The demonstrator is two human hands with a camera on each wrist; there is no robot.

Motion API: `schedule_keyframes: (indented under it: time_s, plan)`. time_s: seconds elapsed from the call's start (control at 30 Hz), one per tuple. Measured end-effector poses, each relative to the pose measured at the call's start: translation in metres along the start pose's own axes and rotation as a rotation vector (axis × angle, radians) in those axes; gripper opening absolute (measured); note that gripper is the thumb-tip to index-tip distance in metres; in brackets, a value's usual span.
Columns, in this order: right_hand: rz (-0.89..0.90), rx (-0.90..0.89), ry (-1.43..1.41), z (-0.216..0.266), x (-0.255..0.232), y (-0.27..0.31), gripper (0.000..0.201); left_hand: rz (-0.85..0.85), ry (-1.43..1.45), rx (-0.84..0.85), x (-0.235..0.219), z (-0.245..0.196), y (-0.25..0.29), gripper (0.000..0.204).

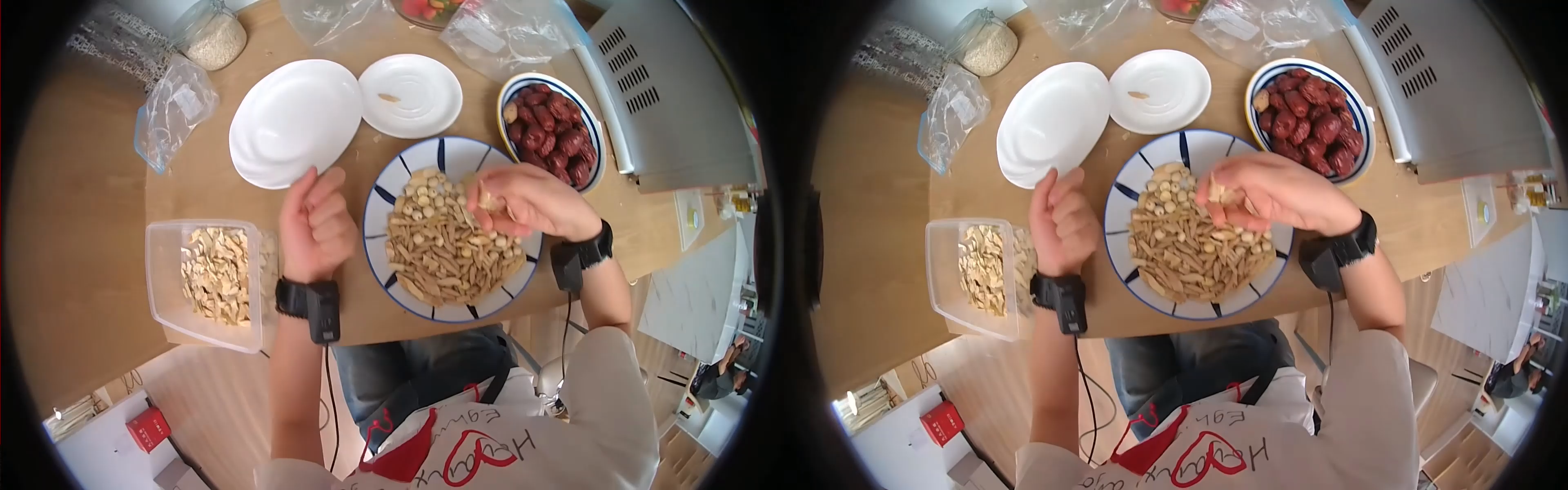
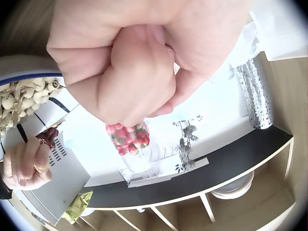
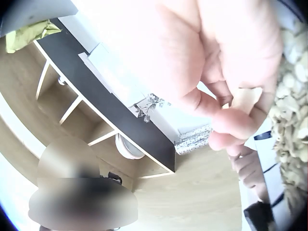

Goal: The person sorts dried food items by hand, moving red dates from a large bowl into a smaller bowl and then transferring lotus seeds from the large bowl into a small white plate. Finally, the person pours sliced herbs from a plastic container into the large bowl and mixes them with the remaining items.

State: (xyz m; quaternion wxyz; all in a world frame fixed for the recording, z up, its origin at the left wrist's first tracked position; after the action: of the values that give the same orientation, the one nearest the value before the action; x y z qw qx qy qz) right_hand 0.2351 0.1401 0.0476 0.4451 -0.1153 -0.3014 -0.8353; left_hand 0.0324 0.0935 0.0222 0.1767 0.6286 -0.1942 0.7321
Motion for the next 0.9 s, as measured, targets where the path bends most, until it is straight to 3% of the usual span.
schedule_keyframes:
  time_s: [0.13, 0.23, 0.37, 0.5, 0.57, 0.67, 0.7, 0.8, 0.83, 0.87, 0.9]
  plan:
    - [-0.067, -0.013, -0.077, -0.004, 0.005, 0.001, 0.03, 0.037, 0.041, 0.026, 0.0, -0.007, 0.001, 0.028]
    - [0.076, -0.088, -0.176, -0.008, -0.001, -0.008, 0.03, -0.011, -0.024, 0.03, -0.004, -0.01, 0.0, 0.027]
    - [0.166, -0.034, -0.484, -0.011, -0.002, -0.015, 0.035, -0.052, -0.08, 0.016, -0.008, -0.008, -0.001, 0.027]
    - [0.203, -0.072, -0.45, -0.012, -0.007, -0.014, 0.034, -0.048, -0.065, 0.02, -0.005, -0.011, 0.0, 0.024]
    - [0.119, -0.114, -0.351, -0.013, -0.006, -0.014, 0.033, 0.025, -0.079, -0.003, -0.001, -0.007, 0.002, 0.021]
    - [0.103, -0.079, -0.308, -0.015, 0.002, -0.016, 0.034, -0.032, -0.299, 0.04, 0.005, -0.008, 0.008, 0.023]
    - [0.095, -0.073, -0.313, -0.014, 0.004, -0.015, 0.033, 0.139, -0.346, 0.009, 0.017, -0.001, 0.008, 0.032]
    - [0.073, -0.102, -0.31, -0.011, 0.005, -0.014, 0.032, 0.261, -0.346, 0.033, 0.043, 0.02, 0.002, 0.033]
    - [0.074, -0.133, -0.314, -0.01, 0.001, -0.016, 0.032, 0.243, -0.284, 0.02, 0.05, 0.028, -0.008, 0.032]
    - [0.076, -0.159, -0.314, -0.007, 0.0, -0.016, 0.032, 0.089, -0.345, 0.059, 0.052, 0.035, -0.018, 0.03]
    - [-0.064, -0.229, -0.244, 0.0, -0.004, -0.012, 0.03, -0.064, -0.405, 0.101, 0.056, 0.04, -0.025, 0.028]
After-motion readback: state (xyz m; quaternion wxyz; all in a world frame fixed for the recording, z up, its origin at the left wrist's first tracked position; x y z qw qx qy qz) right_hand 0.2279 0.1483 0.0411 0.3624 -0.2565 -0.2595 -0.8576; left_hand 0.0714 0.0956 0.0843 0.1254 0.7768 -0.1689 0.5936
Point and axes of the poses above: each hand's wrist, its own y-axis away from the middle knuckle, its own x-axis out of the palm, z = x × y, the point moved 6 cm from there along -y, towards the middle knuckle, and after that the axes turned 2 degrees about z, right-handed, at the moved point
